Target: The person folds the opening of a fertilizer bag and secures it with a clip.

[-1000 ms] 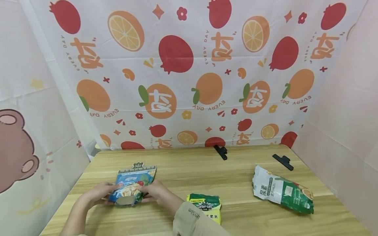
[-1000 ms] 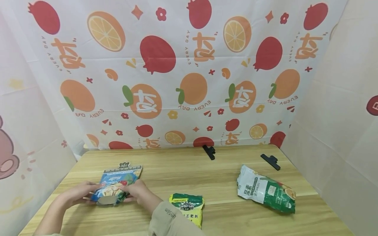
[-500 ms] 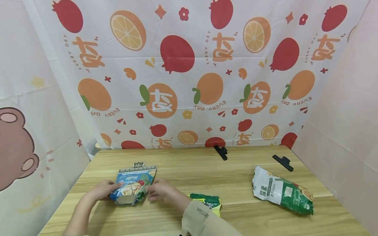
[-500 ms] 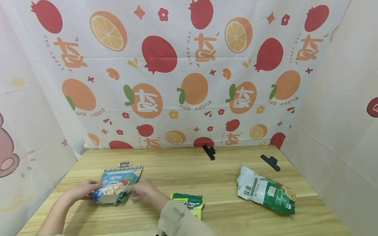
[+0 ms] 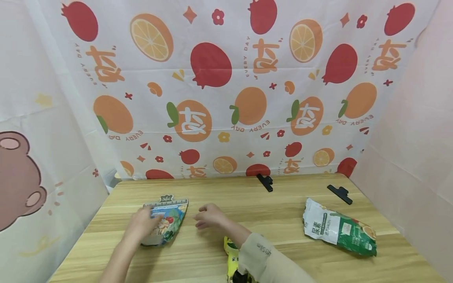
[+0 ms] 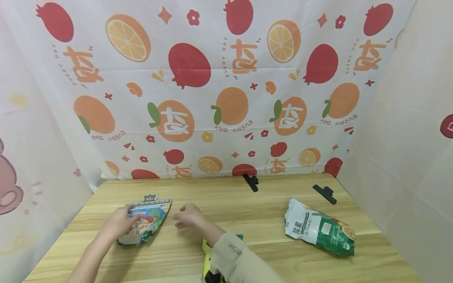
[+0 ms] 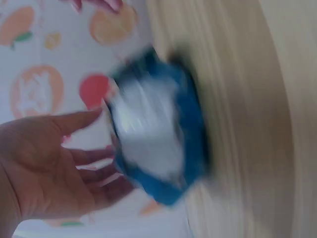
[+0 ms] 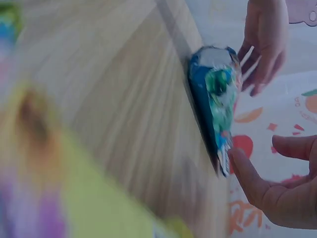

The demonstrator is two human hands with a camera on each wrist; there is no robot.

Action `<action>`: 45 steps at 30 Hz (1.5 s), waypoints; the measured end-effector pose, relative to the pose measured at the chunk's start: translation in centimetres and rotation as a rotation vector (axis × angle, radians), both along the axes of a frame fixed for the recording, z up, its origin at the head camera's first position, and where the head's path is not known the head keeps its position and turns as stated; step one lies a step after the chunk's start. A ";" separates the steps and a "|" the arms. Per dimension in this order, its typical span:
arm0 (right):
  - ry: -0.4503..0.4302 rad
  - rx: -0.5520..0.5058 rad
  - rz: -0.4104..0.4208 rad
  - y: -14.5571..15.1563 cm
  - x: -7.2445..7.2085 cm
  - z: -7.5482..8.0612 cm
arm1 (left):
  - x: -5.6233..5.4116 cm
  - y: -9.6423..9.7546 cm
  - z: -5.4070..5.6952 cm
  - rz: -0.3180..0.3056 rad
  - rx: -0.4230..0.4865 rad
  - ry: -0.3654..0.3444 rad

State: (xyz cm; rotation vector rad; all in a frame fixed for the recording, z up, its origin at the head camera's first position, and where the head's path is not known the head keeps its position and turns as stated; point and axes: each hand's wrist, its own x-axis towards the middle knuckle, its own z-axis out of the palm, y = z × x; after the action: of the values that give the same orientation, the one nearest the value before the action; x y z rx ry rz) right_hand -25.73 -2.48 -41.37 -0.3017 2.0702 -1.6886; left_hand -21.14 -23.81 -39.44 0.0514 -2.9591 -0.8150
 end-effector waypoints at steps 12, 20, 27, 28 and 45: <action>0.036 0.045 0.146 7.9 -0.4 0.5 | 2.0 8.3 0.8 -0.255 0.648 -0.132; 0.104 0.117 0.172 13.6 0.1 0.6 | 3.0 10.9 -0.8 -0.311 0.943 -0.357; 0.213 0.244 0.171 17.1 1.3 -0.1 | 3.7 11.7 -2.7 -0.273 1.152 -0.495; 0.212 0.246 0.165 17.5 1.5 -0.2 | 3.7 11.8 -2.9 -0.266 1.162 -0.505; -0.052 0.225 0.128 19.8 4.6 -2.8 | 4.3 14.6 -4.5 -0.298 1.038 -0.617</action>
State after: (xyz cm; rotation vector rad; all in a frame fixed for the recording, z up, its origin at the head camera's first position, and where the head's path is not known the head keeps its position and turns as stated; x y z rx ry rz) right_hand -21.17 17.27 -44.16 -0.3070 2.1295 -1.3603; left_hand -16.85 -9.17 -43.89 -0.1043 -2.6088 -2.6764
